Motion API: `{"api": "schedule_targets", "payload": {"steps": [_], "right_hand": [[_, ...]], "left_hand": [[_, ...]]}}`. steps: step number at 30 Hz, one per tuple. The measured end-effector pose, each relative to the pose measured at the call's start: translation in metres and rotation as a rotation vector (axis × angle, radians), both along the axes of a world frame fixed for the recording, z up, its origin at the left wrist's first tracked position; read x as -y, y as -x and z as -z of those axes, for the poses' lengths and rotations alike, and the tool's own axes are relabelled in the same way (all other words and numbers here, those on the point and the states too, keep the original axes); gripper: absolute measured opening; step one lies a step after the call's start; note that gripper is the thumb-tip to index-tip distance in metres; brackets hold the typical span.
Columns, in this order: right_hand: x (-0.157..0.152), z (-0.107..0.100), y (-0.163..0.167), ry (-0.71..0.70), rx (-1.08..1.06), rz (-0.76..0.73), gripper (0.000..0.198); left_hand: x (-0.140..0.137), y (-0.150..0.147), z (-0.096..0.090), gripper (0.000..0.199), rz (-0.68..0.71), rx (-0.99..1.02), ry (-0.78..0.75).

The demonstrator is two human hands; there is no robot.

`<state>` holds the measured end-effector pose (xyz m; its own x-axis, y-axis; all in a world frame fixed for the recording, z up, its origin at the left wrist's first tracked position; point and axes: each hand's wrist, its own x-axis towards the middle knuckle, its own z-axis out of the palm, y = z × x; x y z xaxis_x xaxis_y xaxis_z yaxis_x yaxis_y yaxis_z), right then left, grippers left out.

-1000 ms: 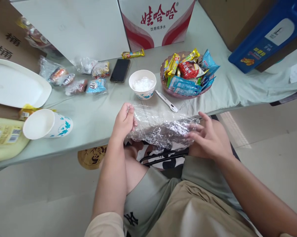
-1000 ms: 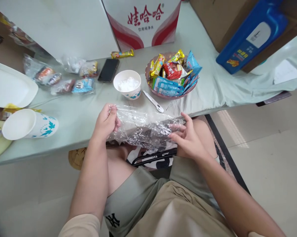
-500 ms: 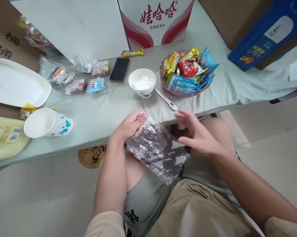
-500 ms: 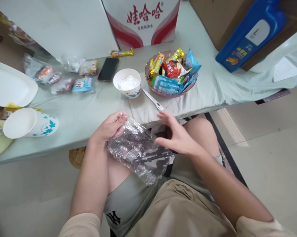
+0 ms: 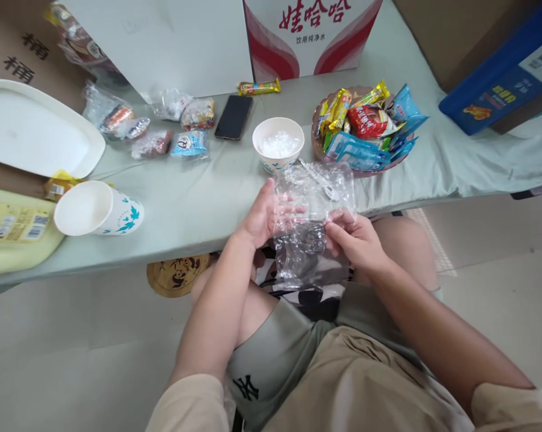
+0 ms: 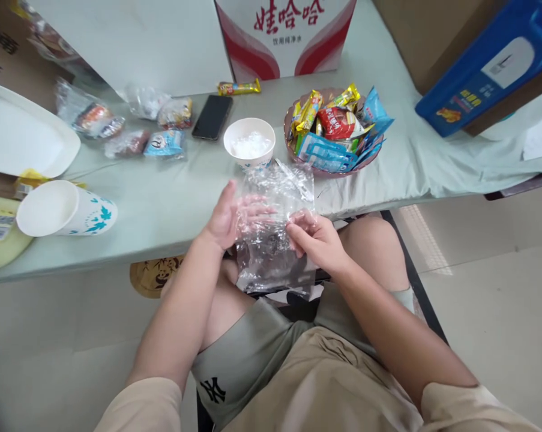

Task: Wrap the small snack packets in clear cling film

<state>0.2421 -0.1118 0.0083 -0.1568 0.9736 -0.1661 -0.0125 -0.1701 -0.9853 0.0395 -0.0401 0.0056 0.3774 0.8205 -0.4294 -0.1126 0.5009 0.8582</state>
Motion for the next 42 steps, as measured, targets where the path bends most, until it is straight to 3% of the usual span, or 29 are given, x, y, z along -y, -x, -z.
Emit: {"api": "schedule_targets", "payload": {"steps": [3, 6, 11, 19, 25, 27, 29, 31, 36, 40, 42], "right_hand": [[-0.001, 0.0, -0.008, -0.03, 0.091, 0.123, 0.042], [0.004, 0.004, -0.017, 0.01, 0.113, 0.21, 0.043], [0.015, 0.008, -0.031, 0.07, 0.088, 0.297, 0.054], [0.02, 0.006, -0.031, 0.037, 0.091, 0.317, 0.052], [0.02, 0.001, -0.033, -0.059, 0.12, 0.379, 0.05], [0.022, 0.001, -0.033, -0.058, 0.111, 0.367, 0.049], [0.023, 0.003, -0.032, -0.055, 0.109, 0.341, 0.047], [0.025, 0.007, -0.03, -0.059, 0.11, 0.312, 0.045], [0.027, 0.014, -0.029, -0.02, 0.063, 0.286, 0.043], [0.024, 0.011, -0.035, 0.034, -0.008, 0.336, 0.044], [0.024, 0.007, -0.037, 0.064, -0.048, 0.343, 0.046]], "left_hand": [[0.007, -0.013, -0.001, 0.081, 0.271, 0.102, 0.096], [0.012, -0.017, -0.001, 0.068, 0.378, 0.123, 0.057], [0.012, -0.018, 0.001, 0.043, 0.275, 0.044, -0.063], [0.012, -0.022, 0.005, 0.046, 0.206, 0.132, -0.048], [0.004, -0.019, 0.01, 0.049, -0.171, 0.231, -0.058], [0.006, -0.023, 0.014, 0.048, -0.055, 0.21, 0.079], [0.011, -0.031, 0.019, 0.059, 0.197, 0.203, 0.227], [0.016, -0.039, 0.023, 0.062, 0.323, 0.252, 0.252], [0.019, -0.043, 0.02, 0.055, 0.115, 0.185, 0.043], [0.02, -0.033, 0.013, 0.071, 0.18, 0.108, -0.061], [0.022, -0.03, 0.011, 0.068, 0.162, 0.06, -0.108]]}}
